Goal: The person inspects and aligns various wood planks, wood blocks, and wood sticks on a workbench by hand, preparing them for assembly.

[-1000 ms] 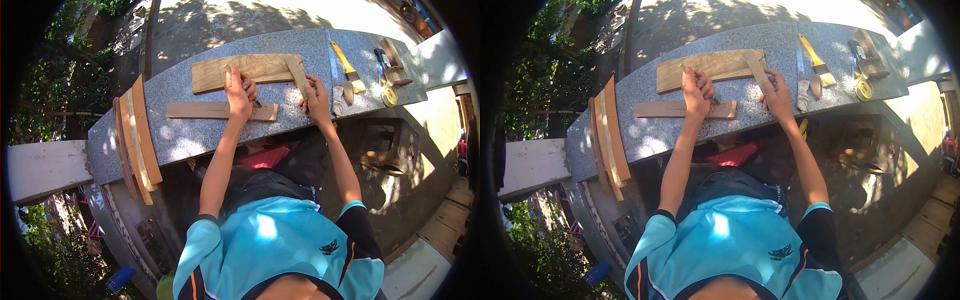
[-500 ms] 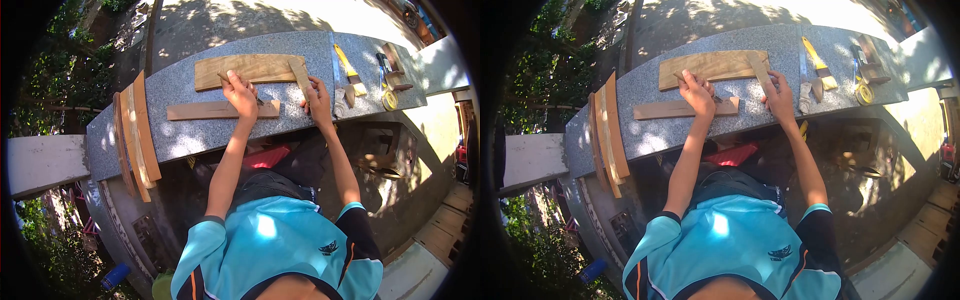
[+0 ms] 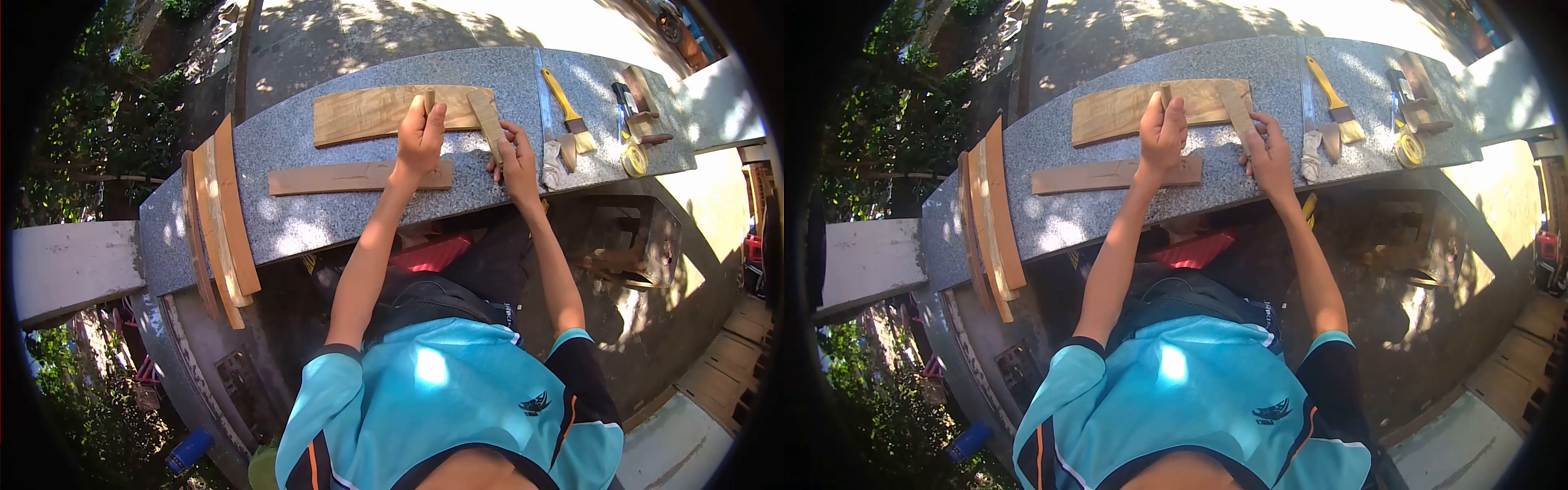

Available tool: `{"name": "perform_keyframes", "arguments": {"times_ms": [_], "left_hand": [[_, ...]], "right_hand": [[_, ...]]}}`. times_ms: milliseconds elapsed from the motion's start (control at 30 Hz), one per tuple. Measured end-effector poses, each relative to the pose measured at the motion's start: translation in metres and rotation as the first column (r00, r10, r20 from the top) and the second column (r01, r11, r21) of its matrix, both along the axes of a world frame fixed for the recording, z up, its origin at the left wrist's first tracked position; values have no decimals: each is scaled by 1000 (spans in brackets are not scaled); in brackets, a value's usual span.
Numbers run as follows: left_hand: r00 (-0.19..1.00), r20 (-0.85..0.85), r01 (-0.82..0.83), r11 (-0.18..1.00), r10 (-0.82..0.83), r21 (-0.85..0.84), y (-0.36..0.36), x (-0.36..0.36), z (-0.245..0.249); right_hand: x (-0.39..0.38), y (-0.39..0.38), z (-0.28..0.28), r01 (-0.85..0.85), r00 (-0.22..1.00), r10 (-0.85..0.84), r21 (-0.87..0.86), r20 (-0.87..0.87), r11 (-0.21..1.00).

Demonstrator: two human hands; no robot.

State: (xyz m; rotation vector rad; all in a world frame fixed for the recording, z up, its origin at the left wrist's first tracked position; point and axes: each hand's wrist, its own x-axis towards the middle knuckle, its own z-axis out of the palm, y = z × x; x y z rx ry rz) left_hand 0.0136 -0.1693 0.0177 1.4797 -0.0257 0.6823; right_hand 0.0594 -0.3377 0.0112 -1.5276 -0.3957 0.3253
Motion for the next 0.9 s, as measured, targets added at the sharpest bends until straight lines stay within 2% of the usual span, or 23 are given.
{"name": "perform_keyframes", "arguments": {"times_ms": [100,133,233,333,433,467,533,633,700,767,800,867,900], "left_hand": [[991,-22,-131,966,129,-221,-2,-14,7],[982,-53,-189,948,181,-257,-2,-18,10],[966,5,-242,909,259,-339,-2,-24,7],[964,-11,-253,903,266,-347,-4,-25,9],[950,-41,-307,901,310,-305,-6,-23,10],[956,-43,-290,910,291,-297,-6,-24,11],[966,-46,-257,923,255,-285,-5,-25,11],[969,-12,-245,941,249,-233,-4,-24,5],[959,29,-273,946,282,-175,-5,-24,2],[956,66,-274,952,285,-138,-5,-23,0],[958,81,-263,956,275,-132,-4,-24,0],[960,148,-213,964,237,-158,-5,-24,-1],[963,142,-203,963,229,-176,-5,-25,-2]], "right_hand": [[2,-2,-2,0,1000,0,-28,-9,1000],[3,-2,-2,-5,1000,4,-41,-12,999],[2,-2,-1,-28,999,29,30,-22,999],[9,-6,-8,-91,975,128,-202,183,975],[15,-7,-5,-166,934,240,-273,265,948],[14,-6,-2,-217,968,234,-175,86,960],[13,-3,10,-259,927,260,39,-271,965],[15,16,39,-201,885,300,287,-357,937],[18,27,64,-334,923,350,115,-161,935],[18,35,97,-447,894,449,-88,1,890],[20,42,112,-478,838,510,-188,196,858],[23,60,142,-462,596,607,-394,525,794],[22,67,156,-462,586,591,-371,554,806]]}}
